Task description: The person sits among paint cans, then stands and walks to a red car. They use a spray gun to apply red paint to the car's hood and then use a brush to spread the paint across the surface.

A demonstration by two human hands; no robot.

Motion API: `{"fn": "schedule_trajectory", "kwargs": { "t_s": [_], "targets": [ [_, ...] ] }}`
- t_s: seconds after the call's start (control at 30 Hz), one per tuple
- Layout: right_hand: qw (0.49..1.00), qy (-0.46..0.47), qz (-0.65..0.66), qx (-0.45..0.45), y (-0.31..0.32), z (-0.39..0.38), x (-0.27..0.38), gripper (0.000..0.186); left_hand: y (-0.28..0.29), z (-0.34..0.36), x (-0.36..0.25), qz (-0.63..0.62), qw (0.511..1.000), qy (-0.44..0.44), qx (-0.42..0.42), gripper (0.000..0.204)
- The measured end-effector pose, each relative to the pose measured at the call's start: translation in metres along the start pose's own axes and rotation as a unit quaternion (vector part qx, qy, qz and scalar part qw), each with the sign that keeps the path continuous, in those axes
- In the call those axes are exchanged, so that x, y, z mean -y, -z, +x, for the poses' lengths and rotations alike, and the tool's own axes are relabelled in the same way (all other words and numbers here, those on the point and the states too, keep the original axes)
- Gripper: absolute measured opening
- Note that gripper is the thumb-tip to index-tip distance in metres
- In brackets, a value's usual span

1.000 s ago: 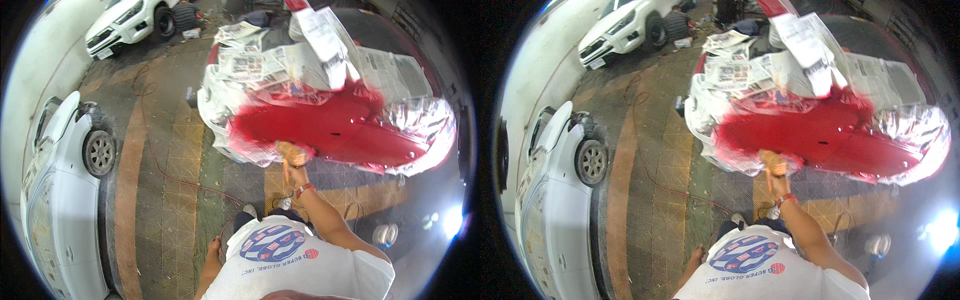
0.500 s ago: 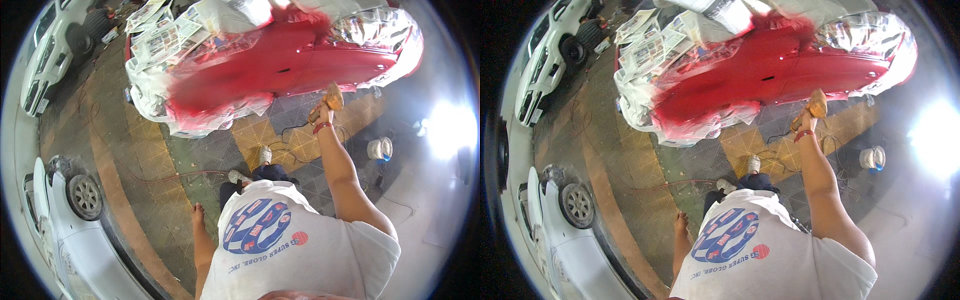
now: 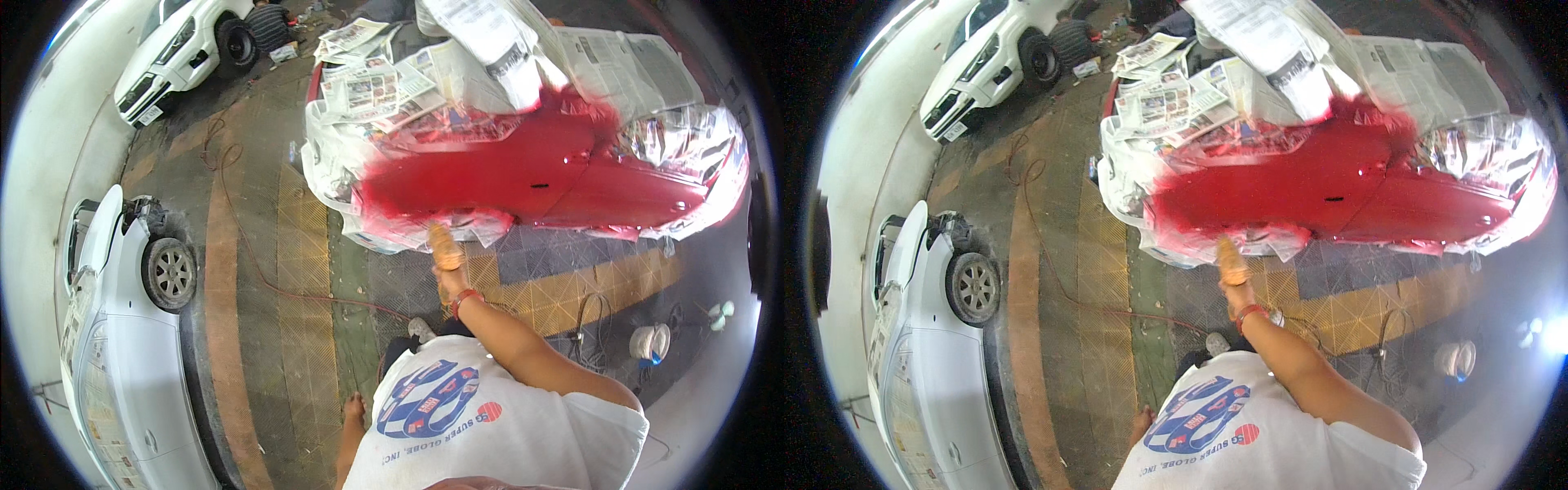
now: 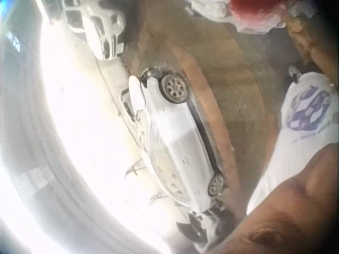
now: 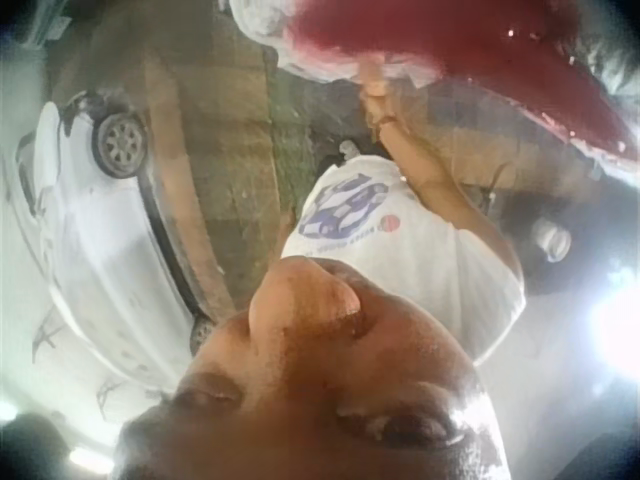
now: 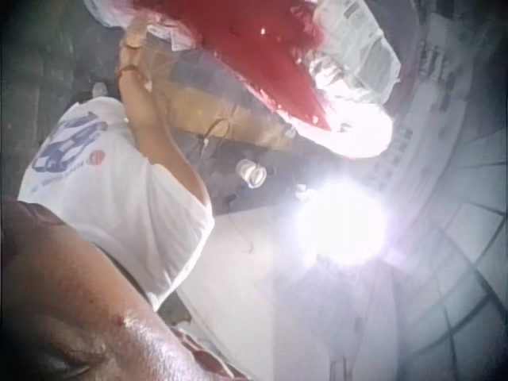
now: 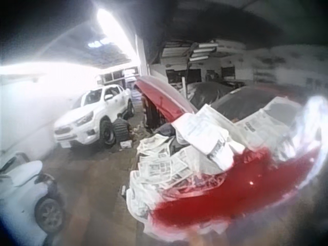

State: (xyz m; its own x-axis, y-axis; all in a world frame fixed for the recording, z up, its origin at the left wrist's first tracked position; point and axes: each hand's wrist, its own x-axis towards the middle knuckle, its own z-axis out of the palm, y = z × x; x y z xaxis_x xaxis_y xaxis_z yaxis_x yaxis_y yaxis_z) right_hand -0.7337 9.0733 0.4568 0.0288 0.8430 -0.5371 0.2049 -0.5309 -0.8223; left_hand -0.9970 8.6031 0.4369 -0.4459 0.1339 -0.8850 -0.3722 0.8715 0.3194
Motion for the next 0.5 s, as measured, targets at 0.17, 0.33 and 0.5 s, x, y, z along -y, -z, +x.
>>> {"fn": "schedule_trajectory", "kwargs": {
  "t_s": [0.17,0.33,0.5],
  "targets": [
    [0.968,0.049,-0.015,0.247,-0.024,-0.012,0.056,0.042,-0.019,-0.018,0.026,0.028,0.999,0.013,0.012,0.044],
    [0.961,0.178,-0.009,0.210,0.032,-0.047,0.135,0.045,-0.046,0.004,0.017,0.064,0.997,-0.014,0.028,0.050],
    [0.963,0.244,0.113,0.019,0.131,-0.049,0.162,0.044,-0.064,0.046,-0.033,0.022,1.000,-0.008,0.009,0.057]
  ]
}}
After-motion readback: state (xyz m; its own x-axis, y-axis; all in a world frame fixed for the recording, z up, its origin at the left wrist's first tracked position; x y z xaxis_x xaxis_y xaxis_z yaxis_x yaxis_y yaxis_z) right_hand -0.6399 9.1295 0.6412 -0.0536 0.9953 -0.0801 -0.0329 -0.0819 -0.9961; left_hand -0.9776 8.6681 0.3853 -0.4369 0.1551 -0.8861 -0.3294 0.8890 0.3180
